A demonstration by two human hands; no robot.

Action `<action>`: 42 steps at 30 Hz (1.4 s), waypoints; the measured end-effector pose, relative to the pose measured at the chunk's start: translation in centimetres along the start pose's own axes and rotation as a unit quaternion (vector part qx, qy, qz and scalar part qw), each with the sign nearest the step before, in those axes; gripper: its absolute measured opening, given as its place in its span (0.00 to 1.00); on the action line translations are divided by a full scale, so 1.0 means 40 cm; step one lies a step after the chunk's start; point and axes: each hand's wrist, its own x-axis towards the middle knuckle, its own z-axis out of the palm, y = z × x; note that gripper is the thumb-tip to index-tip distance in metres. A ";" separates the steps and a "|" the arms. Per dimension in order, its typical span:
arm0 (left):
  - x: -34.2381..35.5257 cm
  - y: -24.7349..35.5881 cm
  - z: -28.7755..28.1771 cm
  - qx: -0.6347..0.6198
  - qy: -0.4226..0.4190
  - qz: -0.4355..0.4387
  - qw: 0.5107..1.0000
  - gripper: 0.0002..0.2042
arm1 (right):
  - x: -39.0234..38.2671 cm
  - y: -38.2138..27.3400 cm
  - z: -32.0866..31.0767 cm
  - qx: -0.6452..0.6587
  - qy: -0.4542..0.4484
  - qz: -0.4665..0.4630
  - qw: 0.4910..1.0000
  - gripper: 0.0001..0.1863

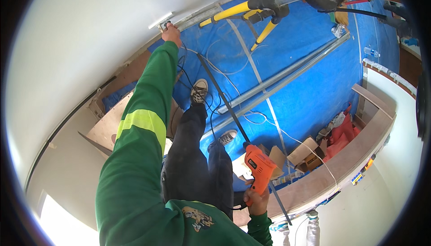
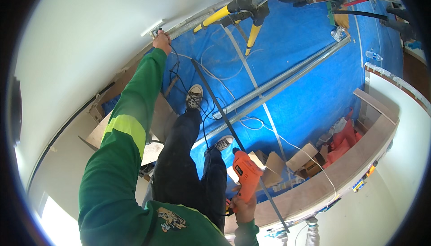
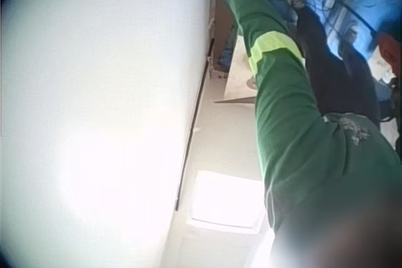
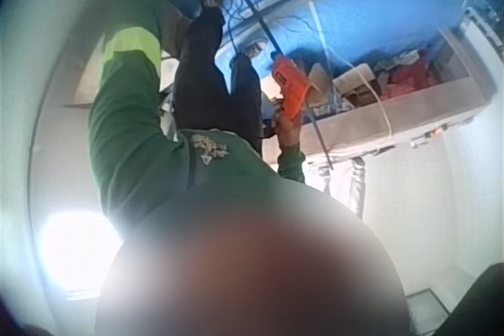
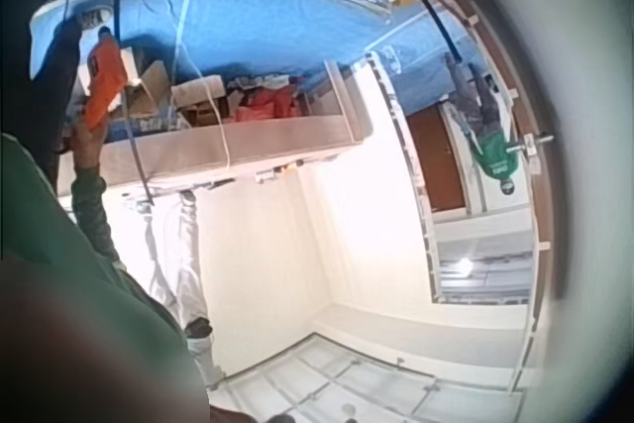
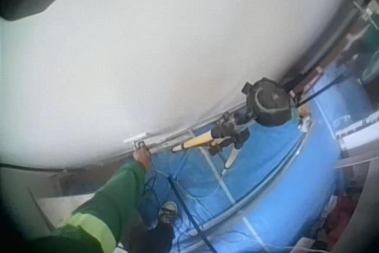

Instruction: The person files the edge of a black metal strip with a metal file, then uses an orange corded drill to drill a hole in the strip. The person handles the metal strip, file, and drill throughout the process.

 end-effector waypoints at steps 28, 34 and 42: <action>-0.005 0.061 0.024 -0.239 -0.075 -0.132 0.959 0.13 | -0.001 0.027 -0.065 -0.054 0.017 0.030 0.998 0.37; 0.040 -0.032 0.023 0.046 0.002 0.160 0.986 0.13 | 0.011 0.038 -0.065 -0.013 0.007 0.011 1.000 0.33; 0.052 0.055 0.021 0.869 -0.037 0.315 0.381 0.12 | 0.036 0.064 -0.098 -0.037 0.029 0.019 0.999 0.34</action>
